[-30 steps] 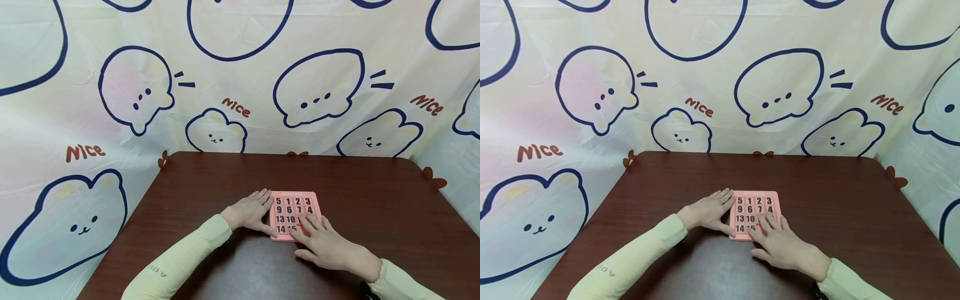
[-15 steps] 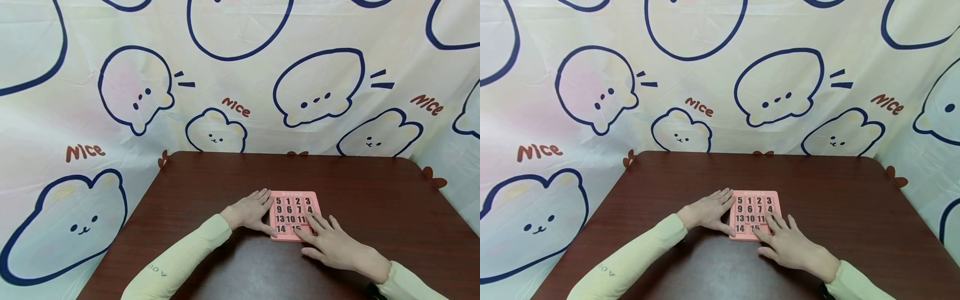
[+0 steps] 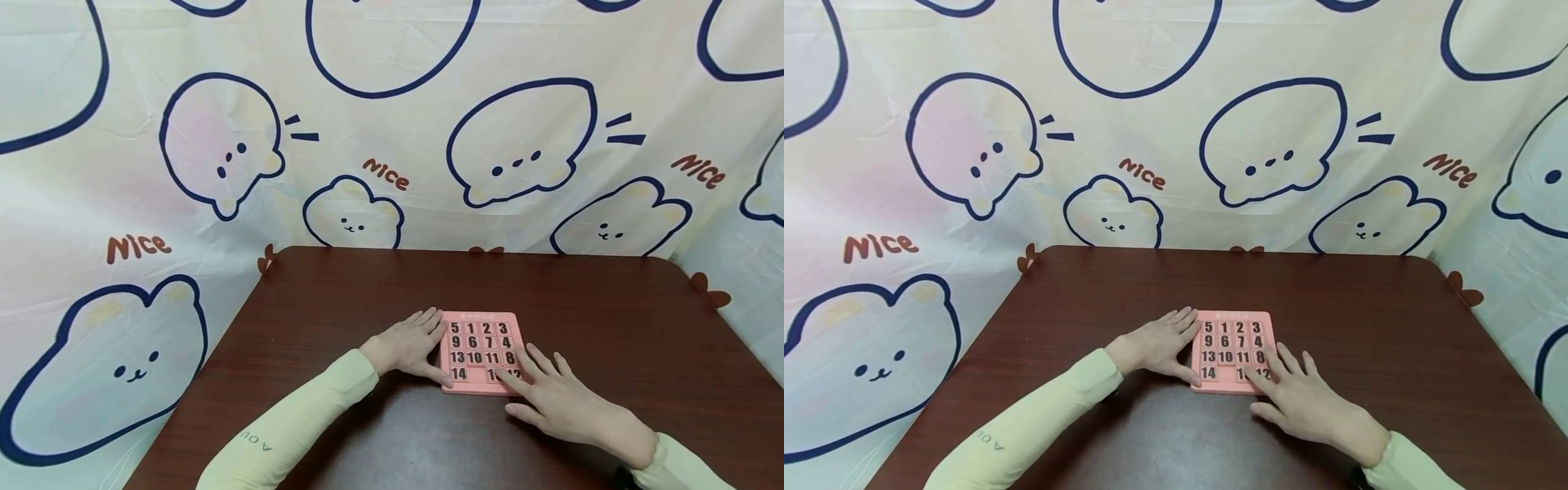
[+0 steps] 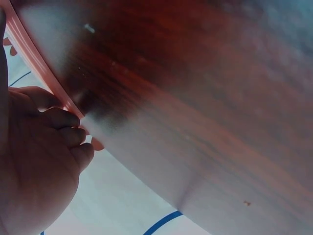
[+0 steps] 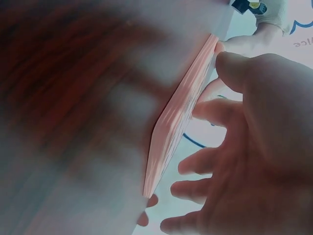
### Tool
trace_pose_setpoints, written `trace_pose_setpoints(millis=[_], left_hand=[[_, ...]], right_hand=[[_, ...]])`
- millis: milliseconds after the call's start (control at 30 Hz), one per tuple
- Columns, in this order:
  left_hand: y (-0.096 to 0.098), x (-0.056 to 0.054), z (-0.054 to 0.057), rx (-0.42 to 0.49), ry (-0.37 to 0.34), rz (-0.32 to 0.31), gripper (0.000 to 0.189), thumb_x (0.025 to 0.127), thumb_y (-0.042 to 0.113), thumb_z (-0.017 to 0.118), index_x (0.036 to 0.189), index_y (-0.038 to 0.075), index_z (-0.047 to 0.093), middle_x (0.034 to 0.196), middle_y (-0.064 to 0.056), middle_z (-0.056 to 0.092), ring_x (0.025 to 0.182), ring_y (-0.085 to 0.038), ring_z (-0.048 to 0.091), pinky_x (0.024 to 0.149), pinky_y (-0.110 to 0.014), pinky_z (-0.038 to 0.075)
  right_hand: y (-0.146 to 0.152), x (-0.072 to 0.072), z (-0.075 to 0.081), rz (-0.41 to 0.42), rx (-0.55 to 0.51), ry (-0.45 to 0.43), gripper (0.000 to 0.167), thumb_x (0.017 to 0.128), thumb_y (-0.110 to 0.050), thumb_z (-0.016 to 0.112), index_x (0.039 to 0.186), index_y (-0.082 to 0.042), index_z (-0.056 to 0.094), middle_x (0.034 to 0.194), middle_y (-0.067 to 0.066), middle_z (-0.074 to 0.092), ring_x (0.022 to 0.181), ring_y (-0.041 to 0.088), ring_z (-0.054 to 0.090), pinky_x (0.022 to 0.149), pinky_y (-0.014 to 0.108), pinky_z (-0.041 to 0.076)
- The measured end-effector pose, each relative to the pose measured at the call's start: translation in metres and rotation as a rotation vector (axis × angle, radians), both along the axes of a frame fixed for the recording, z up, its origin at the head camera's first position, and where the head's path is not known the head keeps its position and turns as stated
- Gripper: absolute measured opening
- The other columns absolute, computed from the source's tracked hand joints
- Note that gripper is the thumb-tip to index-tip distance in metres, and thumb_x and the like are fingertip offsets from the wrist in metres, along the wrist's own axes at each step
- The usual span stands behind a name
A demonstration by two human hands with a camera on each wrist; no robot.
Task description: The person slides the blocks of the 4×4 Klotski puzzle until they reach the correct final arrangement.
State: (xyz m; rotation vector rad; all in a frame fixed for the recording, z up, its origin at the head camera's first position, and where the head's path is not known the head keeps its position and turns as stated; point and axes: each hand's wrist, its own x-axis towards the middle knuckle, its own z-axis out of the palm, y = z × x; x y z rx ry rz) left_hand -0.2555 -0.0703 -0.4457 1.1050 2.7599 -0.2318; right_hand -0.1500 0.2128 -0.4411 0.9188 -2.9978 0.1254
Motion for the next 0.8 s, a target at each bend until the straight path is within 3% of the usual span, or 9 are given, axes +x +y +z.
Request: trace_pose_setpoints(millis=[400,800], left_hand=[[-0.001,0.004,-0.001,0.007,0.012,-0.004,0.118,0.074,0.090,0.042,0.157,0.010,0.021,0.165,-0.012,0.015,0.154,-0.025,0.010,0.126,-0.037,0.016],[0.000,0.001,-0.001,-0.002,0.013,0.009,0.119,0.073,0.092,0.040,0.158,0.011,0.019,0.166,-0.011,0.014,0.154,-0.025,0.009,0.126,-0.037,0.015]], right_hand=[[-0.046,-0.010,0.002,0.125,-0.019,-0.133,0.058,0.099,-0.055,0.046,0.149,-0.027,0.043,0.159,0.024,0.026,0.147,0.047,0.021,0.108,0.075,0.021],[-0.048,-0.013,-0.004,0.127,0.015,-0.114,0.054,0.099,-0.055,0.046,0.150,-0.038,0.039,0.159,0.023,0.027,0.147,0.047,0.021,0.108,0.077,0.018]])
